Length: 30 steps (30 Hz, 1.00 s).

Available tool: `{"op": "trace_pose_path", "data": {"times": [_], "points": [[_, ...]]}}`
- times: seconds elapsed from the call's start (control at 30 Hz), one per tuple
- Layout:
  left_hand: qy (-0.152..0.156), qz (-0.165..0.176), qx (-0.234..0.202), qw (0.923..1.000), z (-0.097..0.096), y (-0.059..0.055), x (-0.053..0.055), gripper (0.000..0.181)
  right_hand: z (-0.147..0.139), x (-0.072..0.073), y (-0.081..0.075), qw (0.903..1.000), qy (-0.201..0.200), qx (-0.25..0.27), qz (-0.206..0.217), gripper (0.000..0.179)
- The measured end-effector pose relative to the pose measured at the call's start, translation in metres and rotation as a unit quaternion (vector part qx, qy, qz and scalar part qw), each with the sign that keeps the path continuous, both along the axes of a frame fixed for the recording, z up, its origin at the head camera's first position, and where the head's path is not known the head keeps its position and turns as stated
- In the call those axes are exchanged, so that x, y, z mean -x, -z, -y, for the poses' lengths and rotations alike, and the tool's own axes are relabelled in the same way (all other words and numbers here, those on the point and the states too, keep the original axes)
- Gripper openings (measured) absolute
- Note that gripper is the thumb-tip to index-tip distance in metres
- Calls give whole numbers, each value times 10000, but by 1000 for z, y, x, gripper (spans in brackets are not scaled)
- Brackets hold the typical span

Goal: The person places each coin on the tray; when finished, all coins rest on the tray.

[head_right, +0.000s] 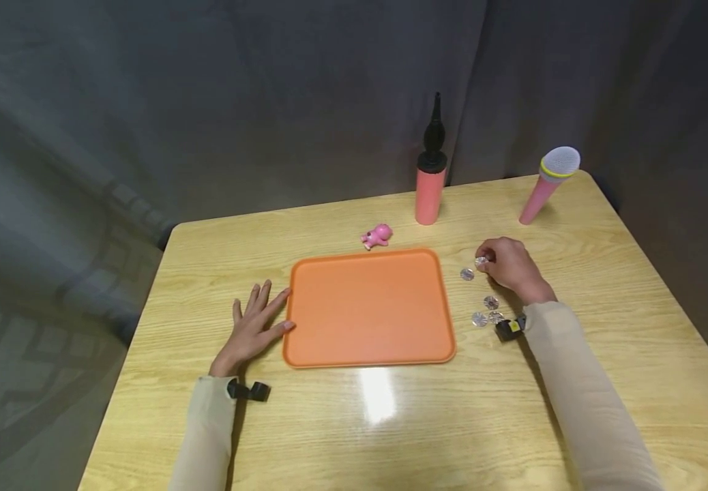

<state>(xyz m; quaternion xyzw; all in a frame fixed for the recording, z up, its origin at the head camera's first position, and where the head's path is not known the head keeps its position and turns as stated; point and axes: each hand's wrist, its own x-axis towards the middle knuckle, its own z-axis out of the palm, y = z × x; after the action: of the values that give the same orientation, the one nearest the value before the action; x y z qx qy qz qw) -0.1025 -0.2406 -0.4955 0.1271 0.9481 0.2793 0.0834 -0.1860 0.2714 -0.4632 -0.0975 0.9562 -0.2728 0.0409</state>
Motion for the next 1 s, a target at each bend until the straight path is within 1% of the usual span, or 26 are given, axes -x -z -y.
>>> {"op": "trace_pose_path", "data": {"times": [0.2, 0.3, 0.53, 0.73, 1.0], "points": [[-14, 0, -17, 10000, 0, 2, -1, 70, -2, -3, 2, 9996, 61, -5, -263, 10], [-22, -5, -61, 10000, 0, 2, -1, 70, -3, -4, 1, 9995, 114, 66, -275, 8], [-27, -18, 40, 10000, 0, 1, -1, 69, -5, -4, -2, 9989, 156, 221, -390, 9], [-36, -75, 30, 10000, -1, 1, 0, 69, -3, -4, -5, 9968, 359, 675, -243, 14], [-47, 45, 60, 10000, -1, 0, 0, 69, 11, -2, -10, 9936, 433, 1027, -197, 19]]}}
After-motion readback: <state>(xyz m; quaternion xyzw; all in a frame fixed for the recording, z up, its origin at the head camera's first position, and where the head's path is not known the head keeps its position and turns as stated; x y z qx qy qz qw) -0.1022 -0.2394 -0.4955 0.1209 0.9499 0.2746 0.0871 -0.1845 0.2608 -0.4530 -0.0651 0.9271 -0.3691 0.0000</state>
